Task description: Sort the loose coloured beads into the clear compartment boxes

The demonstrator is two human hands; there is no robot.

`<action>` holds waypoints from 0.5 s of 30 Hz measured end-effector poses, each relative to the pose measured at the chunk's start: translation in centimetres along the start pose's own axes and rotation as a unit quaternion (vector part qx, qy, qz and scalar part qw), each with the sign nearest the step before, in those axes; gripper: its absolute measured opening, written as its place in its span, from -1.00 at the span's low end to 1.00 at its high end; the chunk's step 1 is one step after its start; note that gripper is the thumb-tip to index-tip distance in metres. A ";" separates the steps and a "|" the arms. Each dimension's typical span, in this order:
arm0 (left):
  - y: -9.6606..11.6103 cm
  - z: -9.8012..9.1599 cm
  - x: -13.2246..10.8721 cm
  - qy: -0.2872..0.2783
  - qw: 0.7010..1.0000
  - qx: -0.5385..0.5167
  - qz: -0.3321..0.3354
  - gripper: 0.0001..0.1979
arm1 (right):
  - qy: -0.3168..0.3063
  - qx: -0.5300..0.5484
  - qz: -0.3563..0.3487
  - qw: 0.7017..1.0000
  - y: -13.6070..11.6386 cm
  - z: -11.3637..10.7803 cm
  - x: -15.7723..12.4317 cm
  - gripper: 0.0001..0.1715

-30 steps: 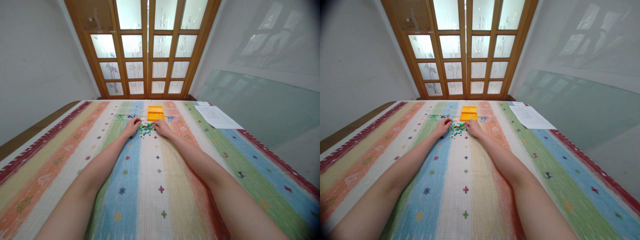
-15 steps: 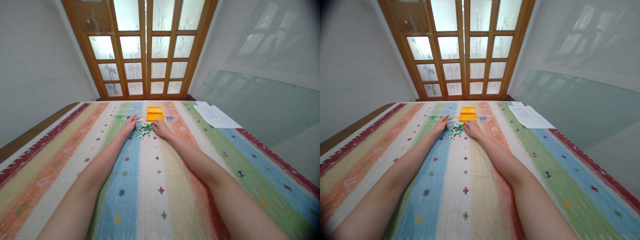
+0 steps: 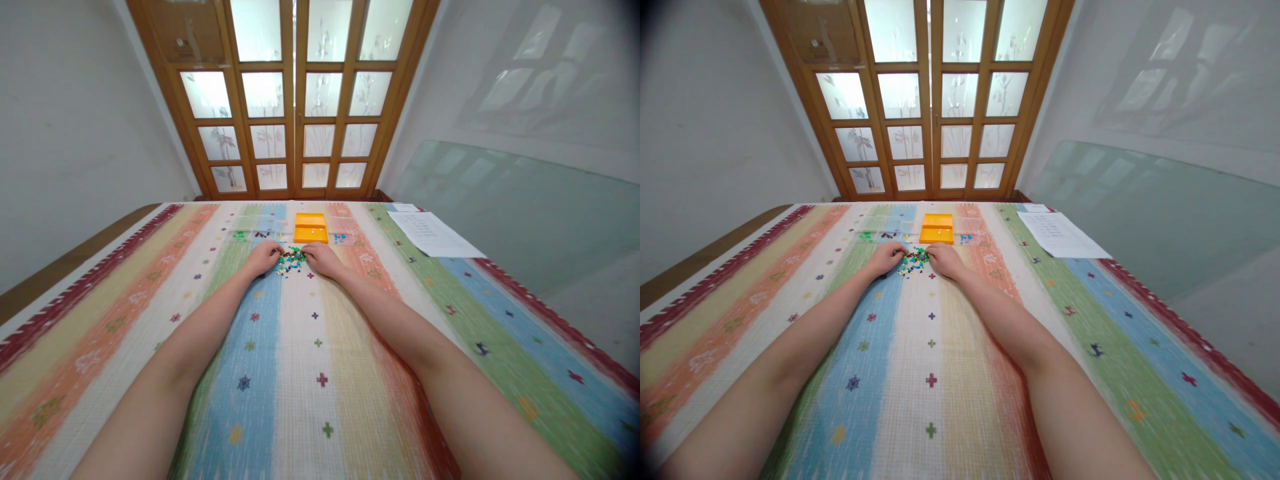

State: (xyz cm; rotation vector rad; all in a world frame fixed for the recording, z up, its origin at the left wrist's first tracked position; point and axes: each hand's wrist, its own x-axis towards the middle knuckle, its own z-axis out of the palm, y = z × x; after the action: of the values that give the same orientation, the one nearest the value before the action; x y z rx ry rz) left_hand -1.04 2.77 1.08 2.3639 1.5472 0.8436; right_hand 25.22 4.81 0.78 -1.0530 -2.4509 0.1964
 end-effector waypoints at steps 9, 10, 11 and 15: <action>0.5 -0.3 -0.3 -0.034 0.996 0.039 0.071 -0.72 | 0.021 0.010 0.000 1.000 0.5 0.0 0.0 -0.65; 0.6 -0.4 -0.4 -0.040 0.996 0.047 0.072 -0.70 | 0.021 0.011 0.001 1.000 0.5 0.0 0.0 -0.66; 0.7 -0.4 -0.4 -0.044 0.995 0.054 0.071 -0.69 | 0.019 0.013 -0.001 1.000 0.5 -0.1 0.0 -0.66; 0.9 -0.3 -0.4 -0.047 0.993 0.082 0.068 -0.66 | 0.013 0.020 -0.019 1.000 0.4 -0.1 -0.2 -0.65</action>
State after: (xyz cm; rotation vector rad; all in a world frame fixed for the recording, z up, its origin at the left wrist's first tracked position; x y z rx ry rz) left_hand -0.62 1.99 1.62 2.6085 1.4852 0.6425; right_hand 25.66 4.90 0.70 -0.9848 -2.4309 0.2166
